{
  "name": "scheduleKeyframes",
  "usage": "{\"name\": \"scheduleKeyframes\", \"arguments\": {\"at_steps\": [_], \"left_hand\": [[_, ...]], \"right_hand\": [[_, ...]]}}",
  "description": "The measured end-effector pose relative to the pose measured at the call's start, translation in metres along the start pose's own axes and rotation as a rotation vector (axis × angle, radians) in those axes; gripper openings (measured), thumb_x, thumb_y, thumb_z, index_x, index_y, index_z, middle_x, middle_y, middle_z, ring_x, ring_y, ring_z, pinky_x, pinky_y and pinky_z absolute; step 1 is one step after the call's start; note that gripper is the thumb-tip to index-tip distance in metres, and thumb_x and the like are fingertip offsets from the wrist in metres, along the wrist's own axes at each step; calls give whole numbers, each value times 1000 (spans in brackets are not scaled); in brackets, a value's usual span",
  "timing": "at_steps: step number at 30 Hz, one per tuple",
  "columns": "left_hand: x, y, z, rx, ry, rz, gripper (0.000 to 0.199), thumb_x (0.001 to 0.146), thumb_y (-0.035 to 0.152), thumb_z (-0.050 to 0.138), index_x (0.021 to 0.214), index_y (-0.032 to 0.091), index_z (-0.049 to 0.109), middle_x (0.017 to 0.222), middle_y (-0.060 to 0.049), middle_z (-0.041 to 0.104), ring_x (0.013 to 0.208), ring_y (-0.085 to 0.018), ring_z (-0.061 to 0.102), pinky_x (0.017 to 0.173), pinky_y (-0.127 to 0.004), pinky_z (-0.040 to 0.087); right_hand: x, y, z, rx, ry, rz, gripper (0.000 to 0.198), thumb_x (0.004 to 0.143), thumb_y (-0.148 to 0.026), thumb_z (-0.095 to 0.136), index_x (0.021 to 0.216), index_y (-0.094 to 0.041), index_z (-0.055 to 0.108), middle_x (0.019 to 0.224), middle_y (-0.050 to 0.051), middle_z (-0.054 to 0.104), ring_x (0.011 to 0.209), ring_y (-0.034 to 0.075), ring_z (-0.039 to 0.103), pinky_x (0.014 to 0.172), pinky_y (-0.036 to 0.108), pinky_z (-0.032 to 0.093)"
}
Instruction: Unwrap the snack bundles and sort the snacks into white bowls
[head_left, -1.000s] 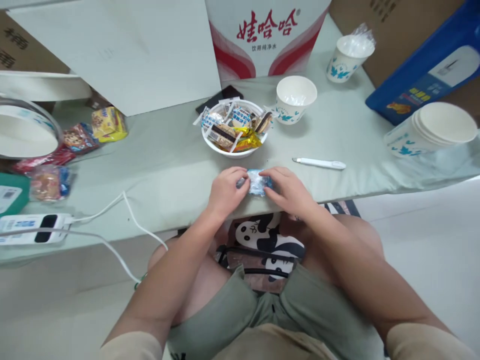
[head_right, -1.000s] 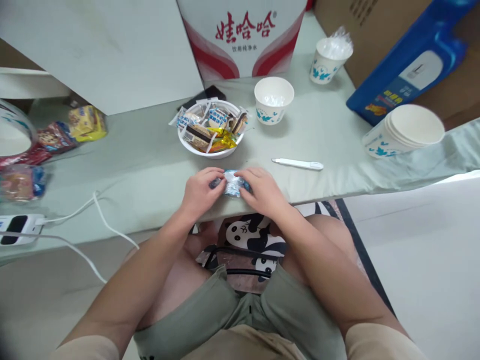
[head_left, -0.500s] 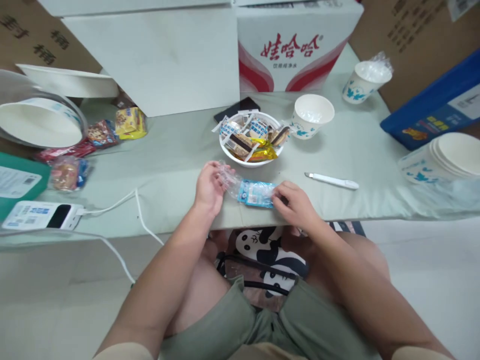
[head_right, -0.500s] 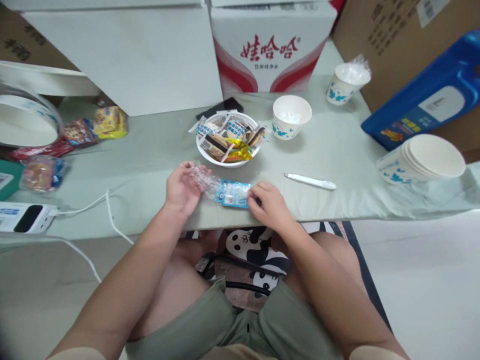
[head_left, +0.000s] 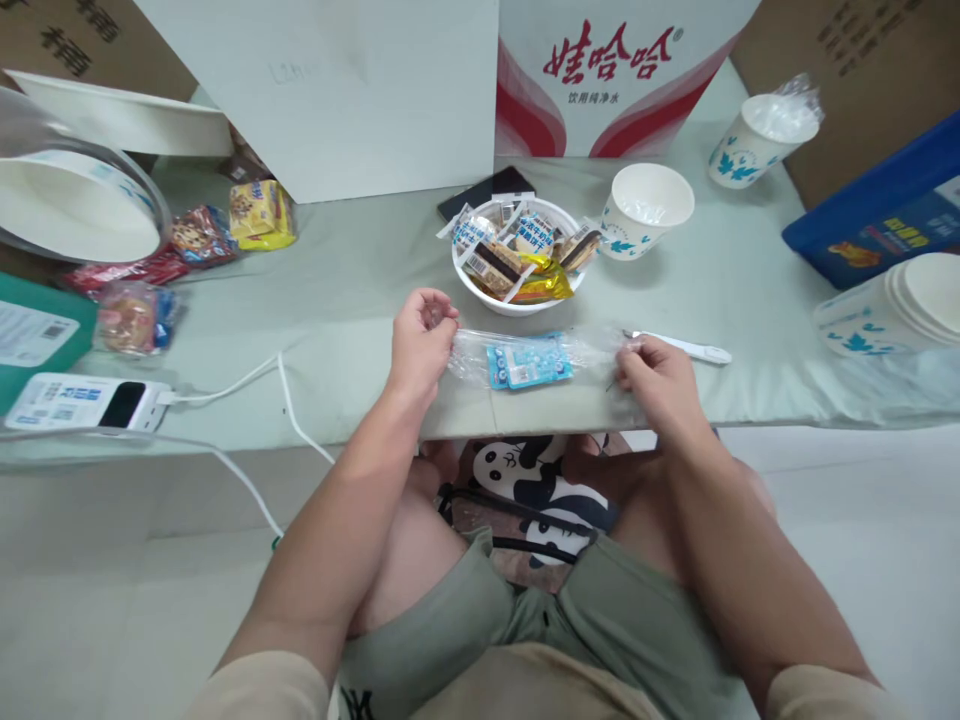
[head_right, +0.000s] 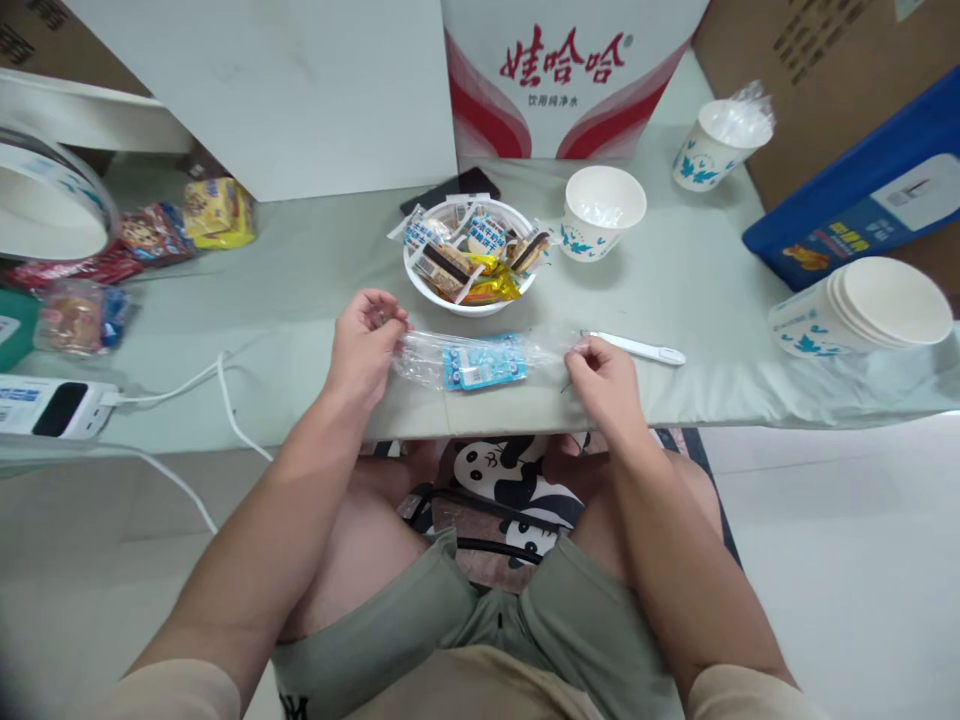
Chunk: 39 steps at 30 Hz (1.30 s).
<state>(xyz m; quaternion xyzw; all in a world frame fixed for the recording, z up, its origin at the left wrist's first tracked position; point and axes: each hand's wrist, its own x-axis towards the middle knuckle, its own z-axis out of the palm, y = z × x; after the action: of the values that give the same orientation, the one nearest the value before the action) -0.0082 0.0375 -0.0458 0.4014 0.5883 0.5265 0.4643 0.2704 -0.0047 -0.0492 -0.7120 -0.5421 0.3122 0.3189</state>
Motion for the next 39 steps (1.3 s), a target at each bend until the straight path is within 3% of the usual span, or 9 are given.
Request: {"name": "scheduleKeyframes", "arguments": {"at_steps": [4,7,10,14,19,24,30,35,39], "left_hand": [[4,-4,-7,175,27,71,32,62,7,56,89,24,55,90,-2,62,68,-14,55,60,-27,44],[-2,2,-13,387,167,373,25,69,13,61,91,24,58,100,-5,64,87,-21,61,81,-36,50],[-14,11,-14,644,-69,662,27,71,26,73,96,24,65,105,-7,69,110,-31,63,103,-45,42],[-23,15,-8,795,-288,544,29,77,27,68,106,23,71,96,-6,75,92,-26,67,87,-40,45],[-20,17,-1,555,-254,357,22,88,31,57,71,20,65,58,2,57,55,-13,47,60,-29,36],[-14,20,-1,454,-169,237,26,87,27,58,62,20,59,53,3,53,50,-11,41,53,-27,32],[-6,17,-3,492,-107,202,29,87,23,59,59,19,59,54,3,54,53,-11,44,58,-27,36],[-3,15,0,526,-79,176,28,86,21,59,58,19,59,54,3,54,53,-12,43,60,-28,36],[-1,12,0,575,-55,192,29,85,20,59,56,19,58,53,3,52,54,-12,43,60,-29,34]], "right_hand": [[11,2,-23,-367,195,-66,5,70,-29,59,73,-25,59,71,3,64,64,22,55,66,37,42],[1,-9,-20,-279,325,-314,7,72,-25,56,78,-25,58,68,1,60,60,19,53,64,35,44],[-24,-23,2,-159,41,-614,6,77,-21,54,76,-26,57,58,-2,54,52,16,50,57,31,44],[-40,-30,33,-192,-158,-852,16,86,-17,52,90,-24,65,95,8,75,90,24,69,82,38,54],[-26,-21,43,-371,-184,-732,35,89,-19,53,122,-21,65,133,15,69,123,32,63,95,47,49],[-21,-12,33,-468,-175,-693,28,92,-18,49,108,-23,72,101,10,75,92,26,66,74,38,39],[-30,-12,15,-459,-316,-858,19,90,-24,56,84,-24,74,92,5,73,89,23,56,78,40,31],[-32,-18,13,-507,-442,-827,43,99,-37,46,65,-21,68,72,6,68,77,21,54,75,39,30],[-27,-14,18,-611,-276,-592,42,100,-39,40,109,-25,78,60,5,64,59,22,54,63,35,32]]}}
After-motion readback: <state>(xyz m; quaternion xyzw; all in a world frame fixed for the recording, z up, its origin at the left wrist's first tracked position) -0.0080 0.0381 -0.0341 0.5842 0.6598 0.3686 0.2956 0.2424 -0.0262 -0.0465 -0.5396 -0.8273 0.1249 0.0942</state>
